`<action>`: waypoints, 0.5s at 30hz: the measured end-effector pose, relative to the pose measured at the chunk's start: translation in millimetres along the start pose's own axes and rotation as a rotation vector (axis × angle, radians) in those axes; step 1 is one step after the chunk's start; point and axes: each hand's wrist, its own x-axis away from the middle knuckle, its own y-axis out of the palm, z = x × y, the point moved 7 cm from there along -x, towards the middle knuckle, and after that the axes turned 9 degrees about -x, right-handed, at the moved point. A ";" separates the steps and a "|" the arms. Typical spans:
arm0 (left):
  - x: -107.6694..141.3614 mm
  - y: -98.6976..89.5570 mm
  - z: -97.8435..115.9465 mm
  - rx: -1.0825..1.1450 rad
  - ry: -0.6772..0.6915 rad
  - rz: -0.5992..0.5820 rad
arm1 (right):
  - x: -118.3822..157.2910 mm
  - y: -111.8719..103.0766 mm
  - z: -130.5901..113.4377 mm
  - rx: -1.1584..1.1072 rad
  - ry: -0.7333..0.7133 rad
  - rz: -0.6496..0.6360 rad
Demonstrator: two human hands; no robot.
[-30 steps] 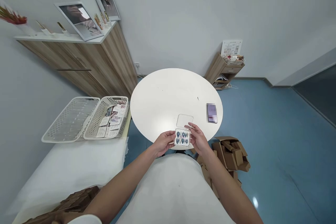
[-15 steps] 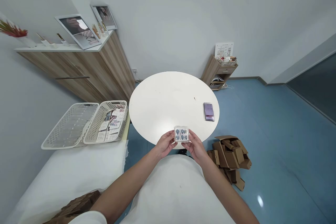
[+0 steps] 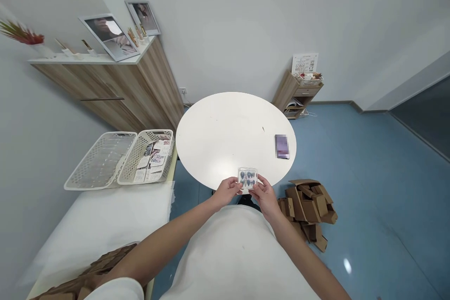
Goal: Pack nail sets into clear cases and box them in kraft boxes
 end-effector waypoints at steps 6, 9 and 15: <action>-2.5 8.0 -8.3 0.044 0.016 -0.001 | 0.9 -11.5 -0.3 0.049 0.021 0.044; -5.1 8.9 -15.2 0.055 0.009 0.018 | -4.7 -15.8 -0.4 0.081 0.038 0.030; -18.1 12.8 -21.8 0.037 0.011 0.091 | -25.0 -23.7 -6.5 0.158 0.070 -0.034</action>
